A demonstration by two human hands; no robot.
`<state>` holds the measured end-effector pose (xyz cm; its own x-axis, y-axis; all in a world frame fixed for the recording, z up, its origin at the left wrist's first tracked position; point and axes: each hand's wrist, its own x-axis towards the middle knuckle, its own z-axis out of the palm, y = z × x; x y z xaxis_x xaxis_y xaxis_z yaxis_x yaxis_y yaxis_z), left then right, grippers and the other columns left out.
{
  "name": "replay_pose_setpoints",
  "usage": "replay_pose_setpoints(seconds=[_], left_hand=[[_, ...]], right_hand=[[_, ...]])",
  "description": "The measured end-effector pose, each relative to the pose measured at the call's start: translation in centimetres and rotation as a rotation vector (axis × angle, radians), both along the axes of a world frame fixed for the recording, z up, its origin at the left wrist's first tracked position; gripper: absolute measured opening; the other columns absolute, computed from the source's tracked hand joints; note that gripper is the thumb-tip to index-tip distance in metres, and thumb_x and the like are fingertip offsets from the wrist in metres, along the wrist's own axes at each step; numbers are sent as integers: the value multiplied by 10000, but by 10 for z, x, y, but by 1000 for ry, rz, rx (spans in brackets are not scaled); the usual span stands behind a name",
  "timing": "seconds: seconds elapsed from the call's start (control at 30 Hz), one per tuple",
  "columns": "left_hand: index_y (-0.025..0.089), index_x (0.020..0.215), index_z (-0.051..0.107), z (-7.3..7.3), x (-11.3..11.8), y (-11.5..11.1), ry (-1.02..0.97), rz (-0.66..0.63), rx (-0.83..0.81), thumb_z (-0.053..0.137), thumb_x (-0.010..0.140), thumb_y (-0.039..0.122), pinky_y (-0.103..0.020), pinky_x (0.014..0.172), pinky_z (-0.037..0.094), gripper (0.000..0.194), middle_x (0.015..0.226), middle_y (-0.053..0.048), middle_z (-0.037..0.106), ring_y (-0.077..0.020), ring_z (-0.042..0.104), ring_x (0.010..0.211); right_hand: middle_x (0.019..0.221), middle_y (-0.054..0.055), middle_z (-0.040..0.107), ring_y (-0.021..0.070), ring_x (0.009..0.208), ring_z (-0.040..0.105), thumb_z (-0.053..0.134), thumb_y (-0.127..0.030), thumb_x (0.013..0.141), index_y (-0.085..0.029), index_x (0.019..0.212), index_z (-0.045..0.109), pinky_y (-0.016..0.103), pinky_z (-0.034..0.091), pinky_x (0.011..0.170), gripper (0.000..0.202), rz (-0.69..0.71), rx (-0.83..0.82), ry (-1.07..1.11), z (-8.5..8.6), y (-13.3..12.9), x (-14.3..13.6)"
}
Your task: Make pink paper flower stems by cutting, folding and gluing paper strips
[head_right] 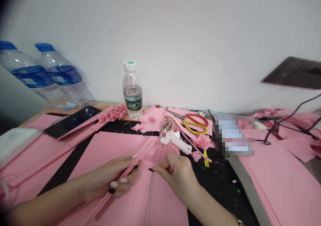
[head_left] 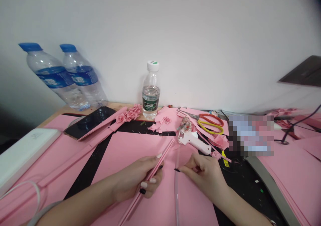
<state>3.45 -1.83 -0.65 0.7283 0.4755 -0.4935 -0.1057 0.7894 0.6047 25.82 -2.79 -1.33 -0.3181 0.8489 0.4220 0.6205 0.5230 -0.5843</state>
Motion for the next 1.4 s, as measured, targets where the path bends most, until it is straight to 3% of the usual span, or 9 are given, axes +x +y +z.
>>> replay_pose_setpoints(seconds=[0.1,0.33,0.57,0.73,0.9,1.03,1.1,1.2,1.4], left_hand=[[196,620,413,0,0,0,-2,-7,3,550,900,534,-250,451,101,459,447,95,329,-56,140,386],[191,625,431,1,0,-1,11,4,-20,521,926,490,-245,446,91,434,449,97,313,-59,123,395],[198,503,392,-9,-6,9,-14,-164,-86,499,878,644,-277,410,5,593,343,97,186,-50,41,342],[192,573,445,-6,-9,10,-108,-178,-27,530,821,728,-248,386,10,597,349,115,188,-50,32,340],[177,654,482,-2,-9,4,-51,-44,35,553,899,575,-199,377,120,473,426,100,315,-36,129,348],[192,774,509,-1,-6,1,0,20,87,579,888,563,-175,360,237,394,587,64,507,-33,287,354],[187,805,538,0,-5,0,27,-17,173,570,894,554,-173,351,280,379,565,60,514,-42,336,347],[169,880,577,1,-5,0,59,-140,283,535,915,540,-172,326,278,374,521,55,525,-51,359,311],[174,943,571,-2,-9,3,64,-305,284,517,900,591,-172,304,303,422,484,70,516,-68,379,266]], right_hand=[[432,-49,512,95,374,453,664,-472,874,-220,546,439,222,326,366,471,-22,-36,18,-2,1,1],[583,-15,619,126,494,562,487,-221,959,-208,729,567,227,448,493,243,25,-166,-40,-1,2,3],[504,-64,369,114,442,375,470,-235,955,-244,600,295,242,292,430,396,30,-33,-139,1,3,6],[648,-33,500,125,545,454,464,-149,917,-220,765,465,233,371,508,168,-16,-75,-66,2,5,5],[552,-48,425,121,497,426,434,-219,953,-217,652,449,245,312,480,301,-35,-121,-37,4,4,7],[571,-57,455,123,486,434,479,-341,964,-196,897,586,240,312,461,192,-25,-367,186,4,4,5],[576,-65,470,112,462,406,535,-435,941,-194,970,573,230,292,437,246,18,-516,360,1,4,2],[555,-63,472,92,433,341,498,-536,947,-200,835,536,224,236,413,356,107,-653,552,-4,4,0],[474,-63,410,81,411,307,480,-592,942,-214,610,434,238,216,406,505,132,-781,487,-2,4,-2]])
